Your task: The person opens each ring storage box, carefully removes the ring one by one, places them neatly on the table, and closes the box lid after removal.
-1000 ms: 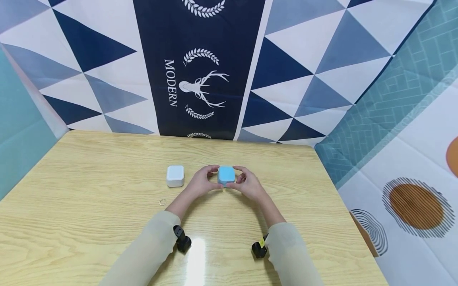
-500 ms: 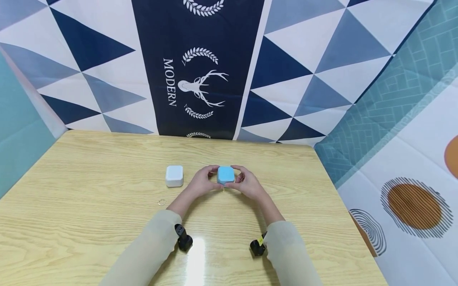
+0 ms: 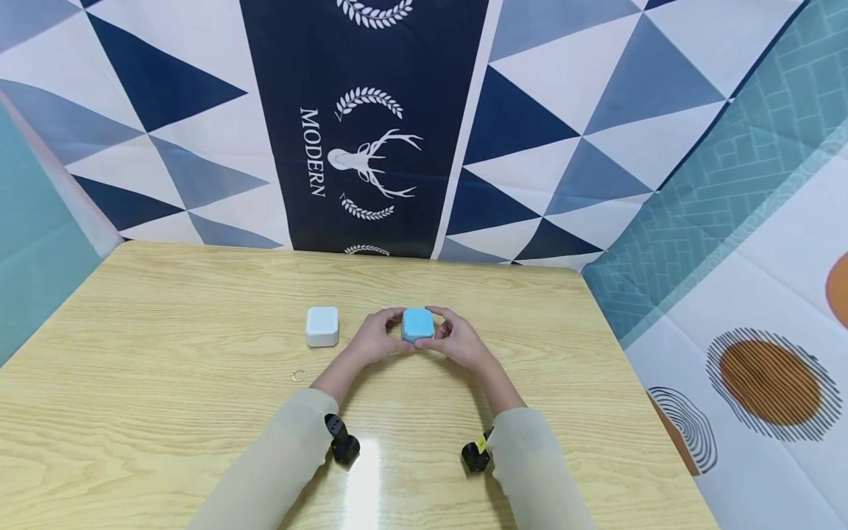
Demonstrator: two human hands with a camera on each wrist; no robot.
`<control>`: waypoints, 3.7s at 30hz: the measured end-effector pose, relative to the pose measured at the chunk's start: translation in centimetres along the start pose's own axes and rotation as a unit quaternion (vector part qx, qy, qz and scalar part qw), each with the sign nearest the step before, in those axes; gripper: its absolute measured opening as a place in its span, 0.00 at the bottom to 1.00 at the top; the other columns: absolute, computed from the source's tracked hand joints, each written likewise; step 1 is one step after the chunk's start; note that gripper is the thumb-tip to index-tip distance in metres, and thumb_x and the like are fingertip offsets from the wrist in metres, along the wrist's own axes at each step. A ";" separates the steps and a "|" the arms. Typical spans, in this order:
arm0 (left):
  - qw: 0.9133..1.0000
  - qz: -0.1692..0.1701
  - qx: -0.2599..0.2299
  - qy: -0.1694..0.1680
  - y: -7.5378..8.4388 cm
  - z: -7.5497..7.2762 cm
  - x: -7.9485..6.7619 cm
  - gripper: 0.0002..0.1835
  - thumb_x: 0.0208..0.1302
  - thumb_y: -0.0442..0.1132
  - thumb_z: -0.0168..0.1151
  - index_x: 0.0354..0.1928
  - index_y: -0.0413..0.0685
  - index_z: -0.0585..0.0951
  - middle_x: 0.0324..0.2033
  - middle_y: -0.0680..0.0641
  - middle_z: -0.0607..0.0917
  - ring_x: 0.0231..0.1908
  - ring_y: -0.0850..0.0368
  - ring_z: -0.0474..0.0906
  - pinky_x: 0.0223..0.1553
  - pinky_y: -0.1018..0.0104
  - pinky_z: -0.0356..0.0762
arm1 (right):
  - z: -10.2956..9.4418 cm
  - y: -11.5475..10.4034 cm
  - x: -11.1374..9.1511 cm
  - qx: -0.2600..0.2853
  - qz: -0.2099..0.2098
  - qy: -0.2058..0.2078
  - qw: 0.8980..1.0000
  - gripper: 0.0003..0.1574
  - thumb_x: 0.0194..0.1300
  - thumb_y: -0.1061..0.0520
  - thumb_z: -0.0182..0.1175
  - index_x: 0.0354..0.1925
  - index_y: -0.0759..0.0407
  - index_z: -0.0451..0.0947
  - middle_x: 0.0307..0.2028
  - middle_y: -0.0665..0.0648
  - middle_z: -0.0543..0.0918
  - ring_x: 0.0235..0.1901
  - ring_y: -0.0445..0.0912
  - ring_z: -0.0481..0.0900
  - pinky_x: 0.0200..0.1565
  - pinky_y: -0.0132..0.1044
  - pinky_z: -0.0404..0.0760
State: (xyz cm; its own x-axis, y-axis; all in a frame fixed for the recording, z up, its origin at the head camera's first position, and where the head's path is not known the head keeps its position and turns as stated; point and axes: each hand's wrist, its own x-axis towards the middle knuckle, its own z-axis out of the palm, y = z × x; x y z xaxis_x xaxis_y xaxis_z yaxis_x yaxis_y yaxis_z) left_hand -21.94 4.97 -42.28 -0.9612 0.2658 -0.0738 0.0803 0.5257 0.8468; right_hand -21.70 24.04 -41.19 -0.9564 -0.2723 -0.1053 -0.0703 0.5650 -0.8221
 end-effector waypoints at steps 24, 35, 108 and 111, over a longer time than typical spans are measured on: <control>0.999 0.003 0.045 0.001 0.0 0.4 -0.1 0.39 0.51 0.49 0.71 0.65 0.50 0.69 0.62 0.47 0.73 0.57 0.48 0.64 0.59 0.53 0.60 | -0.3 -2.3 -0.8 0.007 0.011 -0.017 1.000 0.45 0.55 0.57 0.68 0.68 0.62 0.59 0.27 0.54 0.70 0.27 0.44 0.65 0.26 0.28 0.65; 0.999 -0.001 0.052 0.002 0.1 0.4 -0.2 0.39 0.52 0.50 0.70 0.66 0.49 0.68 0.63 0.46 0.72 0.58 0.47 0.64 0.60 0.53 0.60 | -0.4 -2.8 -1.1 0.020 0.018 -0.012 1.000 0.44 0.54 0.59 0.68 0.67 0.62 0.62 0.28 0.55 0.71 0.29 0.46 0.66 0.29 0.28 0.66; 0.997 0.006 0.072 0.002 0.1 0.4 -0.2 0.39 0.53 0.52 0.69 0.66 0.47 0.67 0.63 0.47 0.71 0.60 0.48 0.63 0.61 0.53 0.59 | -0.2 0.2 0.4 0.039 0.033 -0.012 0.999 0.44 0.58 0.47 0.64 0.68 0.57 0.61 0.20 0.50 0.68 0.14 0.40 0.60 0.18 0.31 0.60; 0.997 0.009 0.081 0.004 0.2 0.4 -0.4 0.39 0.53 0.52 0.68 0.65 0.47 0.68 0.62 0.47 0.72 0.59 0.49 0.64 0.59 0.55 0.61 | -0.2 0.2 0.4 0.037 0.033 -0.008 0.999 0.43 0.58 0.46 0.65 0.67 0.56 0.62 0.20 0.50 0.68 0.15 0.40 0.61 0.18 0.30 0.61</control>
State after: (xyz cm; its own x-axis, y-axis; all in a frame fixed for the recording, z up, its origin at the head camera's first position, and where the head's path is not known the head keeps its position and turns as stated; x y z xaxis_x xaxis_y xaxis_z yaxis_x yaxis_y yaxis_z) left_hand -21.48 5.28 -42.28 -0.9613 0.2700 -0.0547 0.1381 0.6441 0.7524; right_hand -22.11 24.20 -41.34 -0.9536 -0.2486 -0.1698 0.0154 0.5230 -0.8522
